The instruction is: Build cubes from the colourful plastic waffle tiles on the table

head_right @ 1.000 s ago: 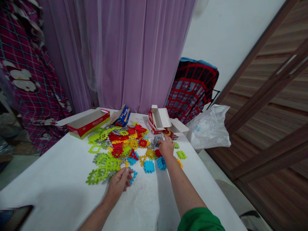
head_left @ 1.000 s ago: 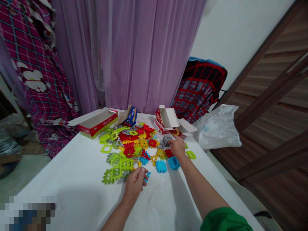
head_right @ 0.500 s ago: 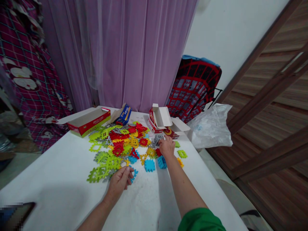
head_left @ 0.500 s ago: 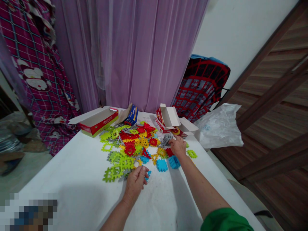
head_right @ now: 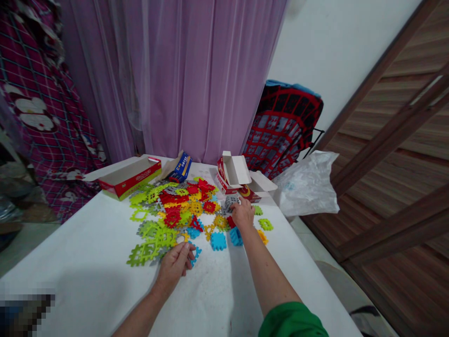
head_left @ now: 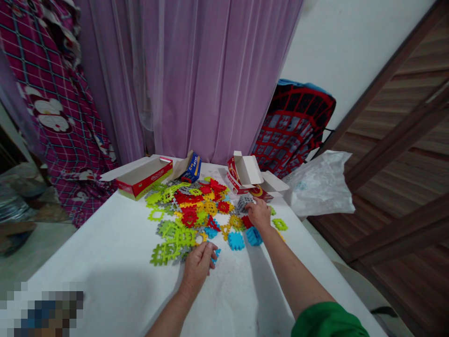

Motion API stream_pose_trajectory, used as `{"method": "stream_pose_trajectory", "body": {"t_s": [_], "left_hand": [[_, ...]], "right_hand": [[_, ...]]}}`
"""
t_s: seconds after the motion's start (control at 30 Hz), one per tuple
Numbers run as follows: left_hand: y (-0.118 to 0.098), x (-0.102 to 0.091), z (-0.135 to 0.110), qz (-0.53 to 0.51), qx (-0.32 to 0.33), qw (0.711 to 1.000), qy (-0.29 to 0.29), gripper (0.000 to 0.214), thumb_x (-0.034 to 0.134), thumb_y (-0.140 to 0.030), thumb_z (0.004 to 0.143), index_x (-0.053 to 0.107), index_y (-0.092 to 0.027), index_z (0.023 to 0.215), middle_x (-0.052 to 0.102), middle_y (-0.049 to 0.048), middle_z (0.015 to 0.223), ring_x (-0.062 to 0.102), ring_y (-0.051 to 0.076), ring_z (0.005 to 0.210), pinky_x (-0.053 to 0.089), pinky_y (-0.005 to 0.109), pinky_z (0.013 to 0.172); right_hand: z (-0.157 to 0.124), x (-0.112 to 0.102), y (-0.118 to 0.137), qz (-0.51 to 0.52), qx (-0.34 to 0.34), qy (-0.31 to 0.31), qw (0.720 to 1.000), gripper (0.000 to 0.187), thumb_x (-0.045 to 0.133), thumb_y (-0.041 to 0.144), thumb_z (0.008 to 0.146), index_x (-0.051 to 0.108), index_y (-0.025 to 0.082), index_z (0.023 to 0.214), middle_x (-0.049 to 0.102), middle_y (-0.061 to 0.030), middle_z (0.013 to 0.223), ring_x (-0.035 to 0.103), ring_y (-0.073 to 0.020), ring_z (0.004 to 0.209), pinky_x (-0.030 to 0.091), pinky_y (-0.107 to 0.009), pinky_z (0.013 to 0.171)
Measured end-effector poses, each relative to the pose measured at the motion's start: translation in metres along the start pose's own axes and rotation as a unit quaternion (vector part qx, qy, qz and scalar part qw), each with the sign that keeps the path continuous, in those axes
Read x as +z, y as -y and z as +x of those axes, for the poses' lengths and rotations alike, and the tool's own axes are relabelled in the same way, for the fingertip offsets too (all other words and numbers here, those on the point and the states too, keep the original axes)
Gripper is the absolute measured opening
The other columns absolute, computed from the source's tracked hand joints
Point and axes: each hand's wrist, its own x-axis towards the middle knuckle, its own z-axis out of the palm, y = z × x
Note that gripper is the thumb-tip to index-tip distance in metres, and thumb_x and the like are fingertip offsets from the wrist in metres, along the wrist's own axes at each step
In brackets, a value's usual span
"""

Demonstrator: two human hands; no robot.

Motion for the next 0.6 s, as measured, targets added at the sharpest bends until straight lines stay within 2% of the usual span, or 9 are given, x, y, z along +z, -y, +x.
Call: {"method": "stream_pose_trajectory", "body": {"t_s": [0.4, 0.5, 0.6], "left_hand": [[-0.001, 0.000, -0.002, -0.001, 0.001, 1.000, 0.001, 0.051, 0.048, -0.064, 0.079, 0.066, -0.016, 0.080, 0.059, -0.0001, 0.064, 0.051, 0.008, 0.045, 0.033, 0.017, 0.035], [-0.002, 0.000, -0.002, 0.002, 0.000, 1.000, -0.001, 0.051, 0.048, -0.064, 0.079, 0.065, -0.016, 0.079, 0.058, -0.0002, 0.063, 0.050, 0.008, 0.044, 0.033, 0.017, 0.035], [-0.003, 0.000, -0.002, 0.003, -0.001, 1.000, -0.002, 0.051, 0.048, -0.064, 0.078, 0.065, -0.016, 0.079, 0.058, -0.0003, 0.062, 0.051, 0.009, 0.044, 0.033, 0.017, 0.035]], "right_hand": [[0.003, -0.002, -0.005, 0.017, 0.003, -0.019, 1.000, 0.030, 0.047, 0.014, 0.082, 0.074, 0.026, 0.087, 0.056, -0.0045, 0.134, 0.045, -0.0255, 0.122, 0.037, -0.041, 0.094], [0.008, -0.002, -0.007, 0.025, 0.006, -0.033, 0.999, 0.032, 0.047, 0.014, 0.082, 0.071, 0.024, 0.100, 0.058, -0.0068, 0.131, 0.047, -0.0256, 0.120, 0.039, -0.041, 0.094], [0.014, -0.004, -0.007, 0.020, -0.031, -0.022, 0.999, 0.041, 0.052, 0.017, 0.079, 0.063, 0.025, 0.117, 0.053, -0.0071, 0.136, 0.045, -0.0272, 0.122, 0.039, -0.042, 0.095]]}}
